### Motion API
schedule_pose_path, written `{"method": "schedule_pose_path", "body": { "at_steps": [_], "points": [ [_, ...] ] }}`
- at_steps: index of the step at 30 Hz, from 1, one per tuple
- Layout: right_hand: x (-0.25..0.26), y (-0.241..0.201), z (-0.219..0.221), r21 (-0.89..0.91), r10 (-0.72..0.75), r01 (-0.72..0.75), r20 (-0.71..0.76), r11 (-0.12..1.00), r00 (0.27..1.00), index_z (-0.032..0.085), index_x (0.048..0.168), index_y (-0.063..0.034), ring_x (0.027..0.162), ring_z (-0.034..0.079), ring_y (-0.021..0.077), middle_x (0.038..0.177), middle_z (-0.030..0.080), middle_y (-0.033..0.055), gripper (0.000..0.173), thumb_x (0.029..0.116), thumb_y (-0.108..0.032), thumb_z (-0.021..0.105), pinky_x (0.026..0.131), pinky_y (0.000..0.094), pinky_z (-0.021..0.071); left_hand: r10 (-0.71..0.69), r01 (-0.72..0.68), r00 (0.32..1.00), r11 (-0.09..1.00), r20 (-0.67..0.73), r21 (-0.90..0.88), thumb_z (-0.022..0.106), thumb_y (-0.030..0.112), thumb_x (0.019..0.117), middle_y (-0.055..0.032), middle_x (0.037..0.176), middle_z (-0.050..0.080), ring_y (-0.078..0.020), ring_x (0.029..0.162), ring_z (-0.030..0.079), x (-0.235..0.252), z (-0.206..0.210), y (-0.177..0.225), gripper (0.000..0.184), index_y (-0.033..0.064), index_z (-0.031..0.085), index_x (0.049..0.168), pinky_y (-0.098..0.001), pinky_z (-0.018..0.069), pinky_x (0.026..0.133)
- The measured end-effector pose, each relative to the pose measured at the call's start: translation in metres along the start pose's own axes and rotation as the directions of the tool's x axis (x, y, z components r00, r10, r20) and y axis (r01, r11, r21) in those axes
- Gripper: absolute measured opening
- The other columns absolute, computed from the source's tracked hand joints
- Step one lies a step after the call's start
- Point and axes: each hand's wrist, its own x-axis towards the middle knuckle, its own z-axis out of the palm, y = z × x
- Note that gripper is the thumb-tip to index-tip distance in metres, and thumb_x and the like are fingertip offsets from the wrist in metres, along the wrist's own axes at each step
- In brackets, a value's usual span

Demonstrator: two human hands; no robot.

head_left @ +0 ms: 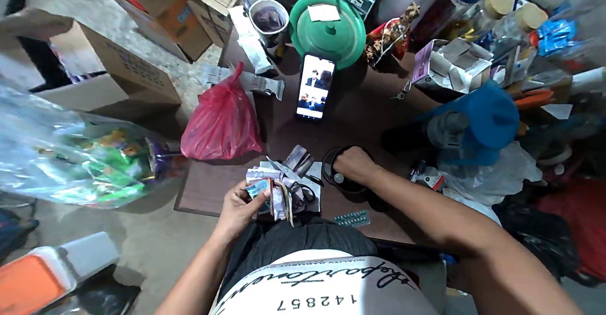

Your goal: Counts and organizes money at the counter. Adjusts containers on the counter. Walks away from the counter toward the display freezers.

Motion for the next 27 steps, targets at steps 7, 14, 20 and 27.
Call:
{"method": "schedule_pose_path", "body": {
  "at_steps": [7, 14, 20, 27],
  "points": [
    [0.000, 0.000, -0.001, -0.004, 0.019, -0.019, -0.017, 1.000, 1.000, 0.069, 0.081, 0.0050, 0.075, 0.070, 0.0390, 0.078, 0.068, 0.0200, 0.012, 0.0904, 0.010, 0.063, 0.061, 0.0528, 0.0544, 0.014, -0.014, 1.000, 1.000, -0.003, 0.012, 0.070, 0.002, 0.0853, 0.0067, 0.093, 0.077, -0.0040, 0.083, 0.072, 0.000, 0.000, 0.002, 0.026, 0.0114, 0.068, 0.110, -0.0229, 0.0611, 0.078],
    [-0.071, 0.002, -0.025, 0.954, 0.590, -0.099, -0.090, 0.281, 0.802, 0.069, 0.123, -0.0016, 0.090, 0.074, 0.0154, 0.109, 0.074, 0.0105, 0.025, 0.1005, -0.005, 0.061, 0.082, 0.0317, 0.0629, 0.036, -0.035, 0.998, 0.999, -0.053, 0.013, 0.068, 0.004, 0.0864, 0.0092, 0.094, 0.076, -0.0023, 0.084, 0.072, -0.001, -0.011, 0.001, 0.024, 0.0132, 0.067, 0.109, -0.0220, 0.0606, 0.078],
    [-0.082, -0.005, -0.003, 0.871, 0.660, 0.244, 0.115, -0.426, 0.742, 0.060, 0.128, 0.0054, 0.095, 0.075, 0.0207, 0.112, 0.073, 0.0138, 0.030, 0.1045, 0.004, 0.042, 0.085, 0.0331, 0.0623, 0.019, -0.019, 1.000, 1.000, -0.022, 0.008, 0.067, 0.002, 0.0863, 0.0095, 0.094, 0.076, -0.0019, 0.084, 0.072, 0.001, 0.001, 0.005, 0.024, 0.0134, 0.068, 0.108, -0.0213, 0.0604, 0.078],
    [-0.083, -0.013, 0.005, 0.898, 0.704, 0.290, 0.029, -0.330, 0.710, 0.064, 0.121, 0.0045, 0.094, 0.075, 0.0205, 0.109, 0.074, 0.0134, 0.023, 0.1044, -0.001, 0.049, 0.086, 0.0339, 0.0626, 0.047, -0.047, 0.999, 0.999, 0.004, 0.012, 0.069, 0.005, 0.0858, 0.0089, 0.095, 0.077, -0.0027, 0.085, 0.072, -0.002, -0.003, 0.006, 0.025, 0.0146, 0.068, 0.109, -0.0218, 0.0610, 0.078]
  ]
}}
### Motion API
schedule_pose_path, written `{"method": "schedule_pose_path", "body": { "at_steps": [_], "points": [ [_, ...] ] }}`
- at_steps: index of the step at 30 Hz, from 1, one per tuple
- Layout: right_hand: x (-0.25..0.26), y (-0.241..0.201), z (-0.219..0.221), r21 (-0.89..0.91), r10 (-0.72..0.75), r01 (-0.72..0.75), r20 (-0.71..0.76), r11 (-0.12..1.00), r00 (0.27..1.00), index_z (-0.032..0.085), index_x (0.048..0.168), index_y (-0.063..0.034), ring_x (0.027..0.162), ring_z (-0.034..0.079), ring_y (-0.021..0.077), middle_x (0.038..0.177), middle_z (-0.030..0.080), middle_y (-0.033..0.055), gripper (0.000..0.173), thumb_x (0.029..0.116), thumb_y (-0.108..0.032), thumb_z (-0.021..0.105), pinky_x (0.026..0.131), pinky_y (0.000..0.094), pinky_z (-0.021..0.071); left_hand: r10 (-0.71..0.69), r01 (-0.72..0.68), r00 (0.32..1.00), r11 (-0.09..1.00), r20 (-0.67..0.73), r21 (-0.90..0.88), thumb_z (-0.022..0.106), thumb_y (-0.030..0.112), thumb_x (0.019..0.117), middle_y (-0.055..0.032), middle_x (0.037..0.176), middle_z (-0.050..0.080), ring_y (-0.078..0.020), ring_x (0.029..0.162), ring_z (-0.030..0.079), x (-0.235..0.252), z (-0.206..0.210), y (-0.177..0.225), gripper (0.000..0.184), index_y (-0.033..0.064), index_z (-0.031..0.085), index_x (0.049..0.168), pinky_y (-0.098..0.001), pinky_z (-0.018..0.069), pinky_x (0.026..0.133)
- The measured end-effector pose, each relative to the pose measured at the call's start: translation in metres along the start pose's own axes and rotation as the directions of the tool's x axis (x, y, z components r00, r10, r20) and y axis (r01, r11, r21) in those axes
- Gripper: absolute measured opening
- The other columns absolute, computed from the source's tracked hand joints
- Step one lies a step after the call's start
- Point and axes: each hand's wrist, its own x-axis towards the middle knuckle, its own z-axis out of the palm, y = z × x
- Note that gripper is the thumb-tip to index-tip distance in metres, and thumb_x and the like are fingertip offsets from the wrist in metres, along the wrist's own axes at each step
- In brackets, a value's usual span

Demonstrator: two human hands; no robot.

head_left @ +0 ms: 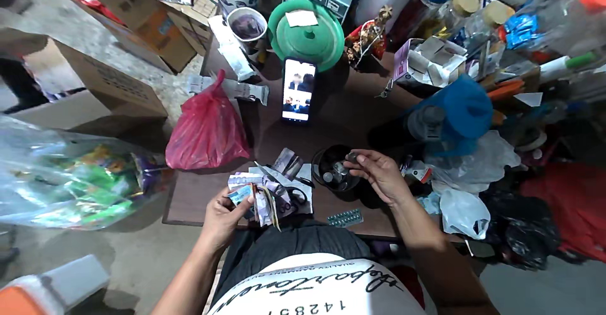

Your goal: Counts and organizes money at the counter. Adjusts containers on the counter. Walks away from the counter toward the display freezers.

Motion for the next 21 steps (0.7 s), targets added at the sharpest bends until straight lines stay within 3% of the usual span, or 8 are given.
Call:
{"method": "schedule_pose_path", "body": {
  "at_steps": [4, 7, 12, 14, 16, 17, 19, 21],
  "points": [
    [-0.008, -0.002, -0.003, -0.361, -0.244, 0.233, 0.016, 0.903, 0.970, 0.072, 0.112, -0.0003, 0.096, 0.072, 0.0103, 0.107, 0.076, 0.0058, 0.017, 0.0962, -0.001, 0.064, 0.087, 0.0266, 0.0600, -0.001, 0.001, 0.999, 1.000, -0.044, 0.006, 0.070, 0.005, 0.0845, 0.0096, 0.095, 0.077, -0.0019, 0.085, 0.072, -0.004, -0.003, -0.002, 0.025, 0.0151, 0.069, 0.108, -0.0215, 0.0607, 0.078],
    [-0.013, -0.004, -0.010, -0.449, -0.404, 0.391, 0.071, 0.803, 0.912, 0.073, 0.108, -0.0032, 0.113, 0.069, 0.0124, 0.116, 0.075, 0.0053, 0.017, 0.0936, -0.005, 0.064, 0.097, 0.0299, 0.0577, 0.006, -0.006, 0.999, 1.000, -0.051, -0.009, 0.071, 0.005, 0.0844, 0.0092, 0.096, 0.077, -0.0025, 0.086, 0.072, -0.006, -0.004, -0.004, 0.026, 0.0153, 0.069, 0.108, -0.0219, 0.0608, 0.079],
    [-0.008, -0.012, -0.016, -0.163, -0.353, 0.347, -0.009, 0.924, 0.936, 0.064, 0.098, -0.0190, 0.086, 0.068, 0.0082, 0.093, 0.070, -0.0050, 0.025, 0.0949, -0.009, 0.042, 0.077, 0.0267, 0.0588, 0.008, -0.008, 0.999, 1.000, -0.047, -0.004, 0.072, 0.007, 0.0844, 0.0100, 0.095, 0.077, -0.0016, 0.086, 0.072, -0.005, 0.000, -0.003, 0.025, 0.0168, 0.070, 0.107, -0.0212, 0.0605, 0.078],
    [-0.001, -0.016, -0.013, -0.269, -0.307, 0.300, 0.014, 0.915, 0.951, 0.061, 0.094, -0.0181, 0.068, 0.057, -0.0006, 0.078, 0.061, -0.0102, 0.018, 0.0990, -0.013, 0.045, 0.062, 0.0177, 0.0498, 0.011, -0.011, 0.999, 1.000, -0.042, -0.003, 0.073, 0.009, 0.0843, 0.0100, 0.095, 0.077, -0.0017, 0.085, 0.072, -0.005, 0.001, -0.003, 0.025, 0.0175, 0.070, 0.107, -0.0212, 0.0606, 0.078],
    [0.005, -0.019, -0.002, -0.584, -0.334, 0.304, 0.059, 0.753, 0.941, 0.065, 0.098, -0.0068, 0.054, 0.049, 0.0024, 0.067, 0.055, -0.0045, 0.008, 0.1000, -0.013, 0.060, 0.053, 0.0202, 0.0452, 0.003, -0.003, 0.999, 1.000, -0.043, -0.002, 0.073, 0.009, 0.0846, 0.0094, 0.096, 0.077, -0.0023, 0.086, 0.072, -0.005, 0.002, -0.001, 0.025, 0.0164, 0.070, 0.108, -0.0219, 0.0609, 0.078],
    [0.009, -0.018, 0.006, -0.756, -0.359, 0.309, 0.105, 0.577, 0.927, 0.070, 0.102, -0.0044, 0.056, 0.053, 0.0095, 0.070, 0.060, 0.0010, 0.012, 0.0991, -0.015, 0.065, 0.055, 0.0273, 0.0486, 0.001, -0.001, 0.999, 1.000, -0.046, 0.001, 0.072, 0.008, 0.0844, 0.0094, 0.096, 0.077, -0.0023, 0.086, 0.072, -0.005, 0.003, 0.000, 0.026, 0.0161, 0.069, 0.108, -0.0219, 0.0608, 0.078],
    [0.017, -0.012, 0.023, -0.938, -0.319, 0.310, 0.250, 0.153, 0.914, 0.076, 0.111, -0.0059, 0.076, 0.073, 0.0280, 0.094, 0.075, 0.0119, 0.018, 0.0990, -0.013, 0.065, 0.068, 0.0477, 0.0604, 0.003, -0.003, 0.999, 1.000, -0.050, 0.000, 0.072, 0.007, 0.0836, 0.0089, 0.095, 0.077, -0.0026, 0.085, 0.072, -0.005, 0.005, 0.002, 0.026, 0.0159, 0.069, 0.108, -0.0218, 0.0608, 0.078],
    [0.023, -0.009, 0.045, -0.952, -0.075, 0.292, 0.299, -0.096, 0.951, 0.072, 0.112, -0.0017, 0.084, 0.072, 0.0396, 0.104, 0.072, 0.0202, 0.018, 0.0979, -0.001, 0.061, 0.069, 0.0564, 0.0575, 0.008, -0.008, 0.999, 1.000, -0.046, -0.004, 0.072, 0.007, 0.0837, 0.0085, 0.096, 0.077, -0.0029, 0.085, 0.072, -0.004, 0.005, 0.002, 0.026, 0.0158, 0.070, 0.108, -0.0218, 0.0608, 0.078]
  ]
}}
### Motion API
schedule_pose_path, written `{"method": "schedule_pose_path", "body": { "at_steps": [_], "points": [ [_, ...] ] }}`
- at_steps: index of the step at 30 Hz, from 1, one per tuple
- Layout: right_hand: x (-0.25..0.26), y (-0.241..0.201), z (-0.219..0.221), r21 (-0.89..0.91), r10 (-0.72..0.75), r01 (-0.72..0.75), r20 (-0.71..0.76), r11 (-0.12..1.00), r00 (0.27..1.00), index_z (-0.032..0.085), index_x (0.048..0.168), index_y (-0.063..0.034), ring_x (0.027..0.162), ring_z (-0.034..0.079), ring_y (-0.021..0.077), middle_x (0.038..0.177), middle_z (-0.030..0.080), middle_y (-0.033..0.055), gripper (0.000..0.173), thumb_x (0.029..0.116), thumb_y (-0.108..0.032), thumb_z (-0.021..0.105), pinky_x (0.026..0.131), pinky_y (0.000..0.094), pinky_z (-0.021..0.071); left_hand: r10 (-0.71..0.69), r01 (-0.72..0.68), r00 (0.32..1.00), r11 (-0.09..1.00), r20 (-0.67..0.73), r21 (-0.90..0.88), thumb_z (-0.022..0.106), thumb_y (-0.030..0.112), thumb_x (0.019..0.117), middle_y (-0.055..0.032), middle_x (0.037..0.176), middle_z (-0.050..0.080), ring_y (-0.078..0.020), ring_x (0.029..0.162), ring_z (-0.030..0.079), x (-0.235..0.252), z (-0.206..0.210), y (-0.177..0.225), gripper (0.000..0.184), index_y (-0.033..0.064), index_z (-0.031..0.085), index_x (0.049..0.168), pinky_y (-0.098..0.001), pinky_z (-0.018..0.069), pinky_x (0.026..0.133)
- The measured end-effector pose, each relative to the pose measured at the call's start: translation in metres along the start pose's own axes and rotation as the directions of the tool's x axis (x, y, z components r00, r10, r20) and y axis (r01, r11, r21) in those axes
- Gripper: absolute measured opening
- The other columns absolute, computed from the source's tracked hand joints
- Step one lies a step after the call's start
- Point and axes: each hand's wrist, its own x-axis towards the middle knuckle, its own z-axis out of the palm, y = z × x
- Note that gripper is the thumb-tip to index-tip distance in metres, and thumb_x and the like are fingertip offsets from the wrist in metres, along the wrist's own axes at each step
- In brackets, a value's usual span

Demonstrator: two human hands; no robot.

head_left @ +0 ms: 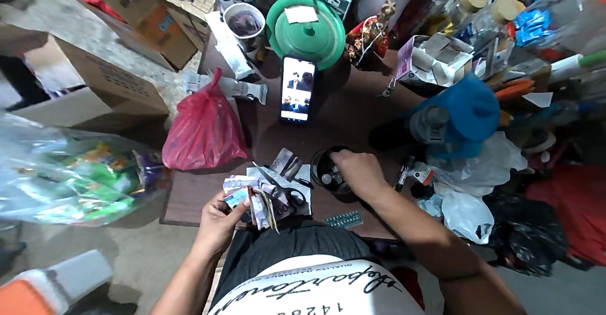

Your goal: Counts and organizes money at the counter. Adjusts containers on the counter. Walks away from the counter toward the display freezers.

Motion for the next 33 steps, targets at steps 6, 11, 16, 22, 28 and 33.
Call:
{"method": "schedule_pose_path", "body": {
  "at_steps": [6, 11, 16, 22, 28, 33],
  "points": [
    [0.027, -0.019, 0.004, -0.076, 0.084, -0.055, 0.463, 0.996, 0.882, 0.070, 0.106, 0.0046, 0.103, 0.067, 0.0442, 0.109, 0.069, 0.0256, 0.014, 0.0989, 0.001, 0.058, 0.082, 0.0593, 0.0548, 0.015, -0.015, 1.000, 1.000, -0.013, 0.005, 0.072, 0.008, 0.0851, 0.0103, 0.095, 0.076, -0.0021, 0.086, 0.072, -0.002, -0.002, -0.002, 0.024, 0.0172, 0.069, 0.107, -0.0214, 0.0604, 0.079],
    [0.008, 0.009, -0.044, 0.102, 0.013, -0.029, 0.155, 0.994, 0.988, 0.076, 0.117, -0.0116, 0.095, 0.072, 0.0398, 0.104, 0.075, 0.0169, 0.022, 0.1011, -0.009, 0.060, 0.081, 0.0622, 0.0568, -0.013, 0.013, 0.999, 1.000, -0.053, 0.003, 0.071, 0.008, 0.0855, 0.0110, 0.094, 0.076, -0.0011, 0.084, 0.072, -0.006, -0.007, -0.004, 0.024, 0.0189, 0.070, 0.107, -0.0209, 0.0605, 0.078],
    [-0.014, 0.024, -0.069, 0.047, -0.056, 0.060, -0.095, 0.997, 0.994, 0.078, 0.109, -0.0118, 0.084, 0.074, 0.0326, 0.101, 0.076, 0.0106, 0.019, 0.0974, -0.005, 0.065, 0.071, 0.0571, 0.0582, -0.026, 0.026, 0.998, 1.000, -0.057, 0.006, 0.074, 0.012, 0.0856, 0.0105, 0.094, 0.076, -0.0012, 0.084, 0.072, -0.004, -0.008, -0.008, 0.023, 0.0194, 0.070, 0.108, -0.0209, 0.0603, 0.077],
    [0.012, -0.012, -0.012, -0.254, -0.015, 0.090, 0.281, 0.963, 0.960, 0.068, 0.108, 0.0046, 0.084, 0.070, 0.0426, 0.103, 0.069, 0.0240, 0.017, 0.0944, 0.008, 0.059, 0.066, 0.0550, 0.0560, -0.042, 0.043, 0.999, 0.999, -0.029, 0.013, 0.073, 0.011, 0.0834, 0.0106, 0.091, 0.076, -0.0013, 0.081, 0.072, -0.003, -0.001, -0.004, 0.026, 0.0183, 0.068, 0.108, -0.0211, 0.0607, 0.075],
    [0.036, -0.014, 0.019, -0.294, 0.046, 0.113, 0.485, 0.949, 0.873, 0.068, 0.104, 0.0098, 0.101, 0.068, 0.0448, 0.108, 0.068, 0.0276, 0.019, 0.0986, 0.010, 0.050, 0.081, 0.0558, 0.0553, -0.021, 0.022, 0.999, 1.000, -0.044, 0.009, 0.073, 0.010, 0.0833, 0.0112, 0.091, 0.076, -0.0008, 0.081, 0.071, -0.006, -0.002, 0.000, 0.025, 0.0200, 0.069, 0.106, -0.0206, 0.0606, 0.075],
    [0.037, -0.015, 0.012, -0.299, 0.027, 0.145, 0.503, 0.943, 0.864, 0.069, 0.103, 0.0085, 0.100, 0.068, 0.0444, 0.106, 0.069, 0.0265, 0.018, 0.0973, 0.011, 0.052, 0.080, 0.0562, 0.0551, -0.029, 0.028, 0.998, 0.999, -0.057, -0.022, 0.071, 0.007, 0.0831, 0.0107, 0.090, 0.076, -0.0007, 0.080, 0.071, -0.009, -0.005, -0.006, 0.025, 0.0192, 0.068, 0.104, -0.0201, 0.0605, 0.074]
  ]
}}
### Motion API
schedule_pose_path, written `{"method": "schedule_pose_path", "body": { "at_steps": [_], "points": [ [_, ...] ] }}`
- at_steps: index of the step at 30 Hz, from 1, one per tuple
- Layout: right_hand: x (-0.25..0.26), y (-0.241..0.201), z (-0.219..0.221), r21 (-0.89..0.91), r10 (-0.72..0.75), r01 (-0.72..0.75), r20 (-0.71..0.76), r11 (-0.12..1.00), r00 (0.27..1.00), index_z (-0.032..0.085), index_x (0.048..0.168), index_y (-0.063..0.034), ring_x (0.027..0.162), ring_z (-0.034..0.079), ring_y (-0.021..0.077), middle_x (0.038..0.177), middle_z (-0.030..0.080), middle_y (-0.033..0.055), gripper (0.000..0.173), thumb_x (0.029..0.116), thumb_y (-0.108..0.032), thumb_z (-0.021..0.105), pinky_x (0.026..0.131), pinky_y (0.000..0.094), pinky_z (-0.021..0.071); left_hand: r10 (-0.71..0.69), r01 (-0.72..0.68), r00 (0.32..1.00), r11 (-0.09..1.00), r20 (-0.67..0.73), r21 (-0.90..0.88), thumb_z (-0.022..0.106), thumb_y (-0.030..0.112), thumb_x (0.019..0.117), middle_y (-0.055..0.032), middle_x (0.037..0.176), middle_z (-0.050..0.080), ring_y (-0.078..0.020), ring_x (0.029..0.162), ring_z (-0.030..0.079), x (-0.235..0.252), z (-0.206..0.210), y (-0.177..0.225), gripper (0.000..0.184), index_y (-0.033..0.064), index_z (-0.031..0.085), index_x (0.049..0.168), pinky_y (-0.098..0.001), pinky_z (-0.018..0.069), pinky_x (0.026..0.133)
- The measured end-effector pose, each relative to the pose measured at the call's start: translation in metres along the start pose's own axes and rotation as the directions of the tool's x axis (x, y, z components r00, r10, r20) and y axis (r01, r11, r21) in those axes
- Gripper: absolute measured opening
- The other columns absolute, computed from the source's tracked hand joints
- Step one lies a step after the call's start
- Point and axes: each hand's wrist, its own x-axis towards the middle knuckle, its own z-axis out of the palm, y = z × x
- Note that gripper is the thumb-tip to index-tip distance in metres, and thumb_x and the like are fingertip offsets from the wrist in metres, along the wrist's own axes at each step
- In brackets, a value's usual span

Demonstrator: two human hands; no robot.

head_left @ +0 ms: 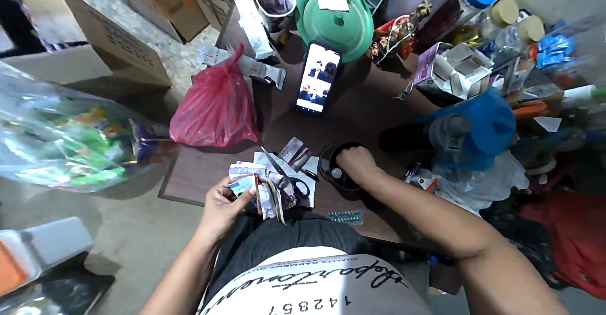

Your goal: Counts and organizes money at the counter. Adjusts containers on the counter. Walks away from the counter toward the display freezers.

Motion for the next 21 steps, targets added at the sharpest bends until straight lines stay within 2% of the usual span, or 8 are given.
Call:
{"method": "schedule_pose_path", "body": {
  "at_steps": [3, 5, 9, 13, 16, 18, 19, 21],
  "points": [
    [-0.024, 0.009, -0.007, 0.183, 0.001, 0.034, -0.184, 0.983, 0.983, 0.066, 0.110, 0.0036, 0.093, 0.070, 0.0445, 0.102, 0.069, 0.0245, 0.015, 0.0983, 0.004, 0.057, 0.076, 0.0596, 0.0560, 0.002, -0.002, 1.000, 1.000, -0.009, -0.024, 0.072, 0.005, 0.0826, 0.0098, 0.091, 0.076, -0.0015, 0.081, 0.072, -0.001, -0.001, 0.000, 0.027, 0.0186, 0.068, 0.105, -0.0207, 0.0609, 0.075],
    [-0.044, 0.029, -0.005, 0.442, 0.030, 0.145, -0.365, 0.885, 0.931, 0.070, 0.113, -0.0035, 0.089, 0.073, 0.0352, 0.099, 0.074, 0.0169, 0.016, 0.0991, -0.008, 0.064, 0.078, 0.0574, 0.0584, 0.007, -0.007, 1.000, 1.000, -0.019, -0.024, 0.072, 0.007, 0.0830, 0.0098, 0.091, 0.077, -0.0014, 0.081, 0.072, -0.001, -0.003, -0.001, 0.026, 0.0189, 0.069, 0.105, -0.0207, 0.0609, 0.075],
    [-0.070, 0.058, 0.007, 0.926, 0.221, 0.270, -0.331, 0.265, 0.917, 0.072, 0.117, -0.0053, 0.085, 0.071, 0.0076, 0.098, 0.076, 0.0036, 0.022, 0.0949, -0.008, 0.071, 0.079, 0.0265, 0.0597, 0.017, -0.017, 1.000, 1.000, -0.003, -0.012, 0.071, 0.007, 0.0854, 0.0105, 0.093, 0.076, -0.0007, 0.082, 0.072, 0.003, -0.007, -0.005, 0.025, 0.0180, 0.068, 0.108, -0.0196, 0.0603, 0.075],
    [-0.072, 0.062, 0.030, 0.887, 0.283, 0.366, -0.287, -0.282, 0.915, 0.068, 0.121, -0.0026, 0.054, 0.050, -0.0035, 0.094, 0.073, 0.0017, 0.023, 0.0993, -0.002, 0.060, 0.049, 0.0112, 0.0417, 0.007, -0.007, 1.000, 1.000, 0.027, -0.007, 0.072, 0.008, 0.0850, 0.0106, 0.093, 0.077, -0.0012, 0.083, 0.072, 0.006, 0.001, 0.002, 0.026, 0.0183, 0.069, 0.108, -0.0204, 0.0608, 0.077],
    [-0.069, 0.066, 0.040, 0.774, 0.216, 0.403, -0.340, -0.489, 0.915, 0.070, 0.115, -0.0116, 0.073, 0.066, 0.0036, 0.100, 0.074, 0.0019, 0.024, 0.1022, -0.009, 0.049, 0.062, 0.0171, 0.0545, 0.015, -0.015, 0.999, 1.000, 0.040, -0.008, 0.073, 0.009, 0.0840, 0.0108, 0.093, 0.077, -0.0008, 0.083, 0.072, 0.006, 0.006, 0.008, 0.025, 0.0194, 0.070, 0.106, -0.0204, 0.0605, 0.077],
    [-0.064, 0.068, 0.040, 0.757, 0.196, 0.443, -0.400, -0.480, 0.896, 0.071, 0.097, -0.0194, 0.077, 0.068, 0.0063, 0.089, 0.070, -0.0035, 0.033, 0.1003, -0.021, 0.038, 0.068, 0.0228, 0.0579, 0.019, -0.018, 0.998, 1.000, 0.052, -0.005, 0.074, 0.011, 0.0836, 0.0113, 0.093, 0.076, -0.0007, 0.084, 0.072, 0.006, 0.007, 0.009, 0.024, 0.0198, 0.069, 0.106, -0.0206, 0.0605, 0.078],
    [-0.062, 0.066, 0.037, 0.801, 0.223, 0.461, -0.404, -0.382, 0.887, 0.068, 0.089, -0.0213, 0.068, 0.062, 0.0026, 0.080, 0.066, -0.0072, 0.035, 0.1002, -0.026, 0.035, 0.060, 0.0196, 0.0527, 0.017, -0.017, 0.998, 1.000, 0.054, -0.007, 0.075, 0.011, 0.0833, 0.0109, 0.093, 0.077, -0.0012, 0.084, 0.072, 0.006, 0.007, 0.008, 0.024, 0.0192, 0.069, 0.106, -0.0210, 0.0607, 0.078],
    [-0.061, 0.055, 0.027, 0.894, 0.302, 0.436, -0.445, 0.100, 0.843, 0.062, 0.088, -0.0121, 0.055, 0.049, 0.0012, 0.069, 0.056, -0.0057, 0.031, 0.1060, -0.020, 0.038, 0.051, 0.0189, 0.0436, 0.018, -0.017, 0.998, 1.000, 0.054, -0.009, 0.074, 0.011, 0.0834, 0.0109, 0.093, 0.077, -0.0012, 0.084, 0.072, 0.005, 0.006, 0.007, 0.024, 0.0191, 0.069, 0.106, -0.0212, 0.0609, 0.077]
  ]
}}
